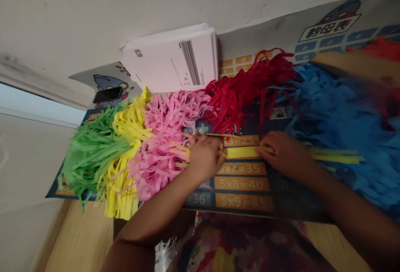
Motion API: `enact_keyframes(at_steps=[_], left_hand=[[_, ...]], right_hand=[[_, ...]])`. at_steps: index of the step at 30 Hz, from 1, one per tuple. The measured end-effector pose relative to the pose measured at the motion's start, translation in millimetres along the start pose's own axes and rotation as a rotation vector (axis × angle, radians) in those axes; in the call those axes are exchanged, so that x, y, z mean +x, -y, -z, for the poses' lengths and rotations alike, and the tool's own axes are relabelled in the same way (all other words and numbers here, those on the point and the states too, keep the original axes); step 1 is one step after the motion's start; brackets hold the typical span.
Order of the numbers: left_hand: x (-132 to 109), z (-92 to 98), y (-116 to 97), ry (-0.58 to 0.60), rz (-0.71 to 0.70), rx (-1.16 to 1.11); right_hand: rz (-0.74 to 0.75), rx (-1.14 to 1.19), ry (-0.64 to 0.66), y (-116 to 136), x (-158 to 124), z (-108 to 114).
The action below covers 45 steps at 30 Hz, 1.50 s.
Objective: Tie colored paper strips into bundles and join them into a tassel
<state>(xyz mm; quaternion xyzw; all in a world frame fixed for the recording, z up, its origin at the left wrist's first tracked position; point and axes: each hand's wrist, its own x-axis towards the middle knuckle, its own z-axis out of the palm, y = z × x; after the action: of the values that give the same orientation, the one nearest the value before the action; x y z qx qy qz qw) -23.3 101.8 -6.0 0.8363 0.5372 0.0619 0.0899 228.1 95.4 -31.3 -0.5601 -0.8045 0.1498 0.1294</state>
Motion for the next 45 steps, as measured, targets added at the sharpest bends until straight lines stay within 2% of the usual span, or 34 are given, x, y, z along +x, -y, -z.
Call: enact_keyframes(at_steps=[2, 6, 11, 14, 18, 21, 26, 30, 34, 40, 45], left_hand=[[-3, 1.2, 2, -0.058, -0.089, 0.044], [-9, 6.7, -1, -0.050, -0.456, 0.160], [-9, 13.1, -17, -0.063, -0.523, 0.295], [-2, 11.0, -21, -0.105, -0.514, 0.309], [4, 4.4, -16, -0.160, -0.479, 0.290], [3, 0.7, -9, -0.204, -0.461, 0.264], [-3, -1.6, 6, -0.254, -0.407, 0.140], [-5, -1.1, 15, -0.201, -0.270, -0.003], [-3, 0.2, 15, -0.119, -0.139, -0.083], [3, 0.2, 10, -0.032, -0.118, 0.007], [6, 0.9, 8, -0.005, -0.106, 0.056]], right_hand=[[0.070, -0.068, -0.041, 6, -3, 3], [0.353, -0.196, -0.100, 22, -12, 13], [0.467, -0.350, -0.067, 25, -7, 16], [0.438, -0.343, -0.067, 22, 3, 13], [0.330, -0.304, -0.101, 28, 7, 13], [0.340, -0.299, -0.148, 33, 5, 8], [0.292, -0.245, -0.158, 18, 2, -2], [0.152, -0.075, -0.032, 3, 3, 4], [0.044, 0.051, 0.073, 1, 6, 10], [-0.015, 0.055, 0.034, 1, 7, 3], [0.024, -0.022, -0.007, 1, 6, 1]])
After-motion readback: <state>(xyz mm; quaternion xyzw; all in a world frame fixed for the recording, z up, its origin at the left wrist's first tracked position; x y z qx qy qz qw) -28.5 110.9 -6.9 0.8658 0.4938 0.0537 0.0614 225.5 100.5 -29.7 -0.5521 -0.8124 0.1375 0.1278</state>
